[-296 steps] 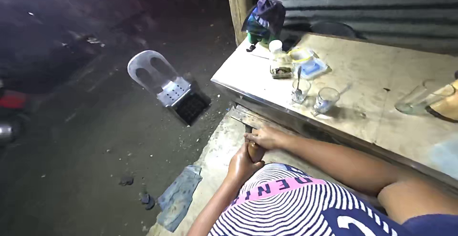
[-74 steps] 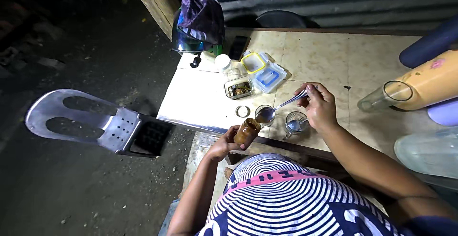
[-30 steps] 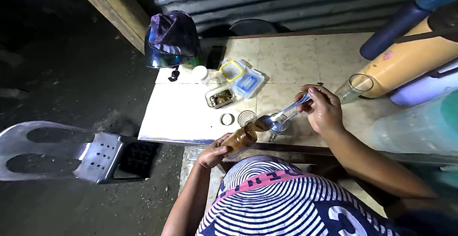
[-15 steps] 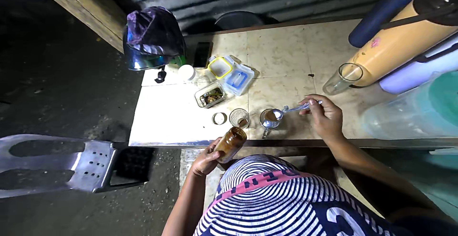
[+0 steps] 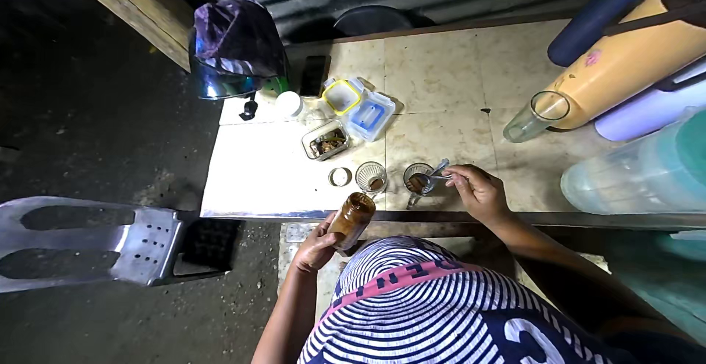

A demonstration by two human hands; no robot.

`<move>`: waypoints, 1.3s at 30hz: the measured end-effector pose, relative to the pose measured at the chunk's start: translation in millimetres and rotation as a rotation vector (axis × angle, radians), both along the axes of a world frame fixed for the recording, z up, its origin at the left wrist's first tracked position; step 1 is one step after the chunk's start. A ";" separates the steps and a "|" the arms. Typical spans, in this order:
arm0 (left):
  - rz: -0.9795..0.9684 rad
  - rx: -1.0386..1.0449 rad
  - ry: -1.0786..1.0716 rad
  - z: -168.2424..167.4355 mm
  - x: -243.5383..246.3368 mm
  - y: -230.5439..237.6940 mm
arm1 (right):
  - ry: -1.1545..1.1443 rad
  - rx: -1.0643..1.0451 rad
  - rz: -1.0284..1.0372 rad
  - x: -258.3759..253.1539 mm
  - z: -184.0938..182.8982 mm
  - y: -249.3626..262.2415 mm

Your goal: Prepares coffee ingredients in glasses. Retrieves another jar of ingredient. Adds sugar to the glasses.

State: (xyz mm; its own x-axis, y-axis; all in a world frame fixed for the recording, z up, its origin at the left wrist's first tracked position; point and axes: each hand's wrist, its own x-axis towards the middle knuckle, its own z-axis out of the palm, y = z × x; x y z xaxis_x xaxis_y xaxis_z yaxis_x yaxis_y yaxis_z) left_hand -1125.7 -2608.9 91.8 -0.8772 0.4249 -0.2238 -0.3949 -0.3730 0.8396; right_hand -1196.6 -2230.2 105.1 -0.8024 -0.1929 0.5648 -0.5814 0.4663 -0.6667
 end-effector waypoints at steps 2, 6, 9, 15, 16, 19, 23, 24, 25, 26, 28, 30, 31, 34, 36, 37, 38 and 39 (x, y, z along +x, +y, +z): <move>0.003 0.004 -0.003 0.0 0.9 -0.7 | 0.005 0.000 -0.002 -0.4 1.2 1.1; -0.003 0.021 0.002 -2.6 2.0 -3.0 | 0.062 0.037 0.015 1.6 1.5 0.8; -0.009 0.040 -0.006 -4.1 1.1 -4.3 | 0.074 0.042 0.019 2.5 -1.7 0.1; 0.001 0.029 -0.006 -1.7 -0.9 -4.0 | 0.089 0.069 0.007 1.5 -1.8 0.1; -0.001 0.031 -0.002 -2.0 -1.1 -4.4 | 0.094 0.069 0.005 1.0 -1.9 -0.2; 0.001 0.019 0.006 -0.7 -0.7 -4.7 | 0.093 0.051 0.007 0.4 -2.2 -1.0; -0.004 0.021 0.015 -0.1 -1.0 -5.4 | 0.110 0.070 0.019 0.0 -4.1 0.1; -0.006 0.027 0.015 -0.4 -1.1 -5.9 | 0.120 0.084 0.026 0.1 -4.3 -0.1; -0.007 0.032 0.016 -1.5 -1.0 -6.7 | 0.135 0.096 0.033 0.1 -4.5 -0.8; -0.006 0.036 0.016 -2.4 -1.1 -7.4 | 0.139 0.093 0.042 0.1 -5.0 -1.4; 0.004 0.035 0.016 -1.6 -1.1 -7.2 | 0.120 0.066 0.041 -0.6 -6.0 -2.5; 0.006 0.041 0.016 -1.2 -0.9 -7.9 | 0.097 0.053 0.030 -2.0 -6.0 -2.4; 0.009 0.040 0.016 -1.5 -0.4 -8.5 | 0.077 0.039 0.022 -2.4 -4.7 -1.7; 0.028 0.042 0.007 -2.7 1.4 -10.7 | -0.039 -0.100 -0.037 -4.8 5.9 2.7; 0.045 0.049 0.004 -2.3 4.2 -12.1 | -0.126 -0.240 -0.096 -9.0 17.3 5.9; 0.060 0.057 -0.002 -2.5 6.2 -13.1 | -0.157 -0.312 -0.116 -11.9 23.4 6.1; 0.074 0.059 -0.007 -3.0 8.6 -14.4 | -0.174 -0.377 -0.125 -15.1 29.3 4.5; 0.090 0.056 -0.013 -3.4 11.4 -16.1 | -0.183 -0.426 -0.119 -18.4 34.1 1.1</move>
